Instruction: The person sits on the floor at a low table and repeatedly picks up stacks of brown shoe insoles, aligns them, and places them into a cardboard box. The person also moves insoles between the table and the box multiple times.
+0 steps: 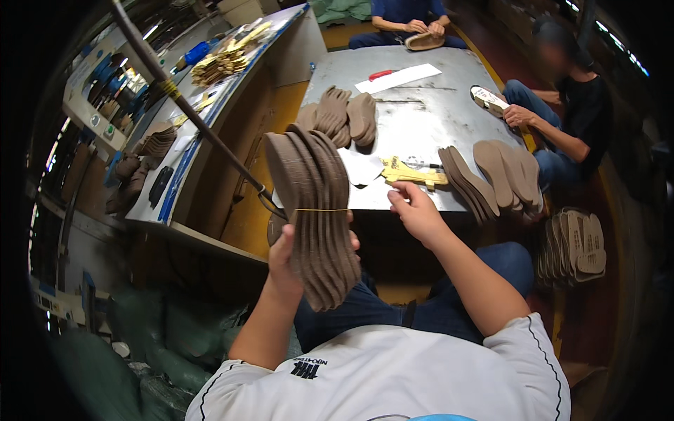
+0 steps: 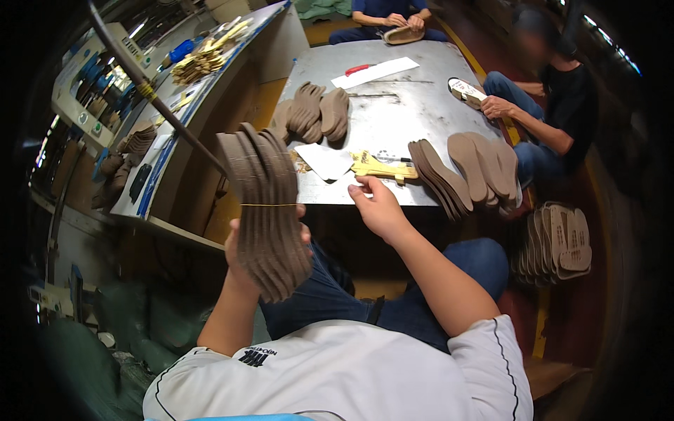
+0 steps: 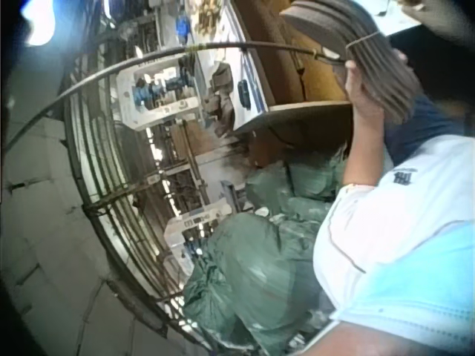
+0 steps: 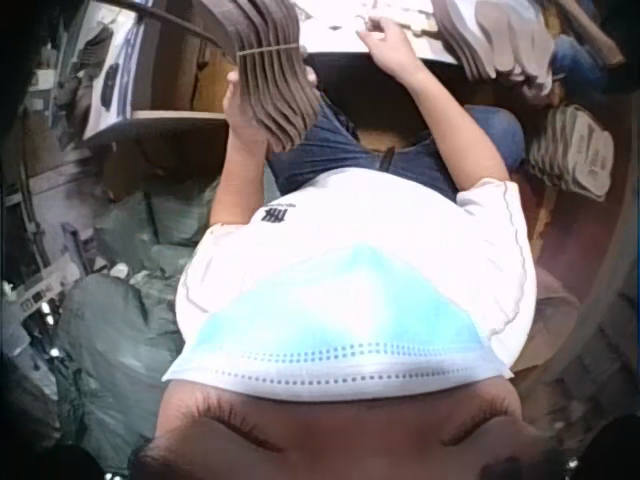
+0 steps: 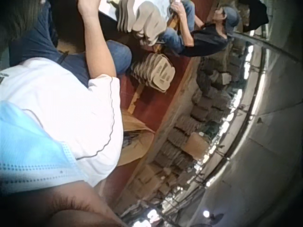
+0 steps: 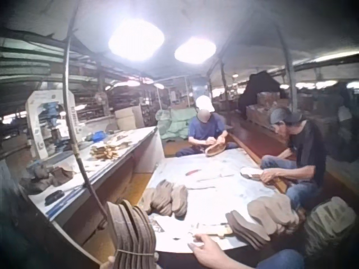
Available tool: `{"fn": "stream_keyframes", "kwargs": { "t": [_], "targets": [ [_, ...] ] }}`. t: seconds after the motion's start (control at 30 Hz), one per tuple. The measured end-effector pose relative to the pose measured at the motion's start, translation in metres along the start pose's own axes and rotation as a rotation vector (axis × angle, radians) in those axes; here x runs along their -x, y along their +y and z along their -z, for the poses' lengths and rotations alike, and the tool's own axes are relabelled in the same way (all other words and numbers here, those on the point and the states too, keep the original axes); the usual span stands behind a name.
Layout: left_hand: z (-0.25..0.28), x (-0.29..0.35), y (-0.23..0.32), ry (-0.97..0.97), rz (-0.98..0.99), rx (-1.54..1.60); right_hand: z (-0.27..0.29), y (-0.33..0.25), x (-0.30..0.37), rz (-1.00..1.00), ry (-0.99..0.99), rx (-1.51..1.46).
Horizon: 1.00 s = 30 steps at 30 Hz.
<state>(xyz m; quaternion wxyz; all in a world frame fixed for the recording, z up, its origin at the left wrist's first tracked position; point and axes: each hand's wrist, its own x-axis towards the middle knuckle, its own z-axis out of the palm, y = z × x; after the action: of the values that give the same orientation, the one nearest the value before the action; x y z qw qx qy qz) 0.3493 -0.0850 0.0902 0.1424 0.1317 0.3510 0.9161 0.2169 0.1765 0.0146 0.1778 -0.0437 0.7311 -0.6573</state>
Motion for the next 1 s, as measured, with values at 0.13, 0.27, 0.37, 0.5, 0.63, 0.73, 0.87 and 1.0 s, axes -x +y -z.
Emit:
{"fn": "stream_keyframes", "kwargs": {
  "t": [0.13,0.27,0.37,0.5,0.63,0.73,0.87,1.0],
  "targets": [
    [0.015,-0.036,-0.04,-0.122,0.195,0.023,0.033,-0.014,0.087,-0.134,-0.167,-0.502],
    [-0.028,-0.084,-0.108,-0.01,0.372,-0.23,0.03,-0.021,0.14,0.23,0.046,-0.246],
    [-0.062,-0.102,-0.149,-0.081,0.524,-0.5,0.05,-0.008,0.163,0.316,0.356,-0.281],
    [-0.102,-0.122,-0.141,-0.408,0.562,-0.378,0.111,-0.011,0.225,0.131,0.383,-0.68],
    [-0.078,-0.155,-0.124,-0.565,0.585,-0.699,0.186,-0.004,0.311,0.153,0.657,-1.013],
    [-0.02,-0.18,-0.118,-0.609,0.521,-1.175,0.256,0.027,0.421,0.197,0.923,-1.024],
    [0.057,-0.171,-0.105,-0.403,0.523,-1.489,0.32,0.054,0.591,0.041,1.443,-0.676],
    [0.104,-0.145,-0.083,-0.393,0.394,-1.723,0.342,0.123,0.721,-0.524,1.982,-0.274]
  ]
}}
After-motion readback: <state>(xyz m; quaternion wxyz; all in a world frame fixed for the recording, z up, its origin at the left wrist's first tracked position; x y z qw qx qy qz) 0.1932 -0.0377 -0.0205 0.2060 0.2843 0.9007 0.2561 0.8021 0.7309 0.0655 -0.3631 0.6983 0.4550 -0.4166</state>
